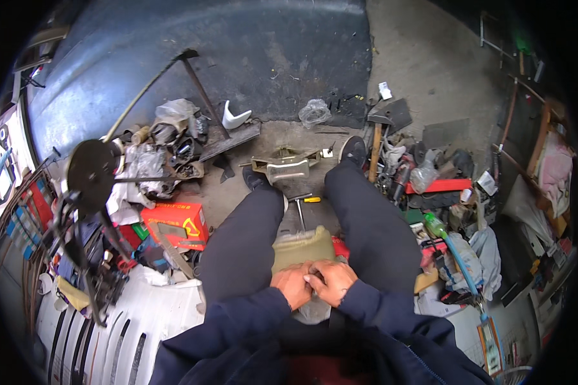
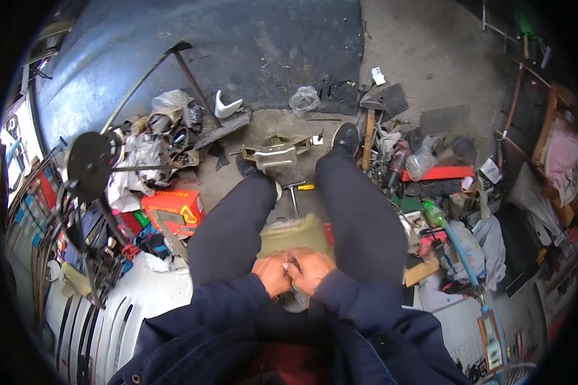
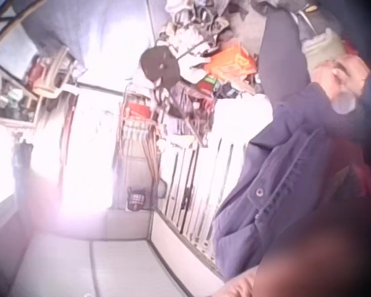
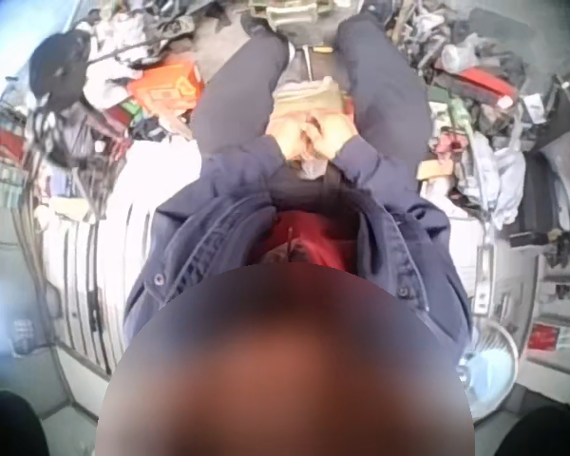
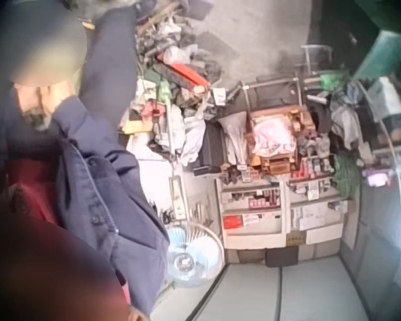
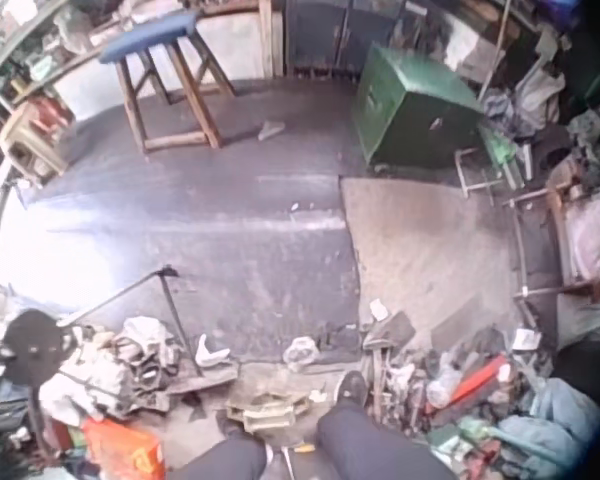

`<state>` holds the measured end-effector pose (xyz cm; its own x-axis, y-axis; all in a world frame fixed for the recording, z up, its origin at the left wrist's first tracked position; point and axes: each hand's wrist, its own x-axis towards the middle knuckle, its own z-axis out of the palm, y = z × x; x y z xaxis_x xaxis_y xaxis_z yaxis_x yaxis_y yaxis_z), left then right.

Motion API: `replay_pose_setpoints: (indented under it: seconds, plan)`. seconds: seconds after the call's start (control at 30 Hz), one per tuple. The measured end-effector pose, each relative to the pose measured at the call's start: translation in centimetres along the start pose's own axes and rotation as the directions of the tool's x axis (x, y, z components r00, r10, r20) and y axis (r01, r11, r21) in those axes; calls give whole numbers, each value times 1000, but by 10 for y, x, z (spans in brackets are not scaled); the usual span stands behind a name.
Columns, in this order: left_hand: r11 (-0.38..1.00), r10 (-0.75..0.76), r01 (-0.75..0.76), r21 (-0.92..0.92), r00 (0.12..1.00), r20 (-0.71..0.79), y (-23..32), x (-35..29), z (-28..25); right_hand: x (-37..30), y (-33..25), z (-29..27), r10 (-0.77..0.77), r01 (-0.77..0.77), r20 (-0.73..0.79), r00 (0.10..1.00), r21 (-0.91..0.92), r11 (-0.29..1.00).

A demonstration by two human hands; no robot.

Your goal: The person uses a grinding machine to smooth a small metal part, then sits on the floor to adjust and wipe the part with a cloth. The person handles the metal part and a cloth throughout the process.

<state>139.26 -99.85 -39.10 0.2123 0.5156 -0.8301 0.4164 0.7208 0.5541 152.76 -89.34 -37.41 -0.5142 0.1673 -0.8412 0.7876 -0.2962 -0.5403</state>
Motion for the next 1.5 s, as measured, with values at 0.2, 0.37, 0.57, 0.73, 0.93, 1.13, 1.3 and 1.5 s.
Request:
replay_pose_setpoints:
  seconds: [0.2, 0.37, 0.57, 0.73, 0.93, 1.13, 1.3, 1.5]
  plan:
    - [982, 119, -89, -167, 977, 179, -54, 96, 10, 68, 39, -15, -40, 71, -110, 993, 295, 953]
    - [978, 186, -154, -139, 948, 258, -89, 141, -2, 97, 60, -10, -24, 65, -99, 995, 439, 896]
    - [944, 316, -326, 44, 935, 164, -105, 164, -7, 101, 74, 13, -155, 261, -331, 931, 305, 916]
    - [859, 488, -497, 123, 867, 99, -129, 143, 12, 76, 75, 63, -395, 468, -408, 823, 93, 879]
    - [342, 864, -799, -495, 474, -169, -176, 126, 47, 43, 76, 115, -735, 640, -342, 585, -363, 678]
    - [505, 834, -720, 476, 549, -56, -183, 74, 59, 15, 88, 159, -805, 640, -413, 426, -492, 590]
    - [398, 831, -583, 708, 557, -8, -190, 39, 69, 12, 102, 193, -846, 637, -346, 406, -557, 533]
    - [408, 841, -556, 724, 538, -61, -206, 39, 76, 16, 115, 204, -853, 636, -307, 422, -570, 520]
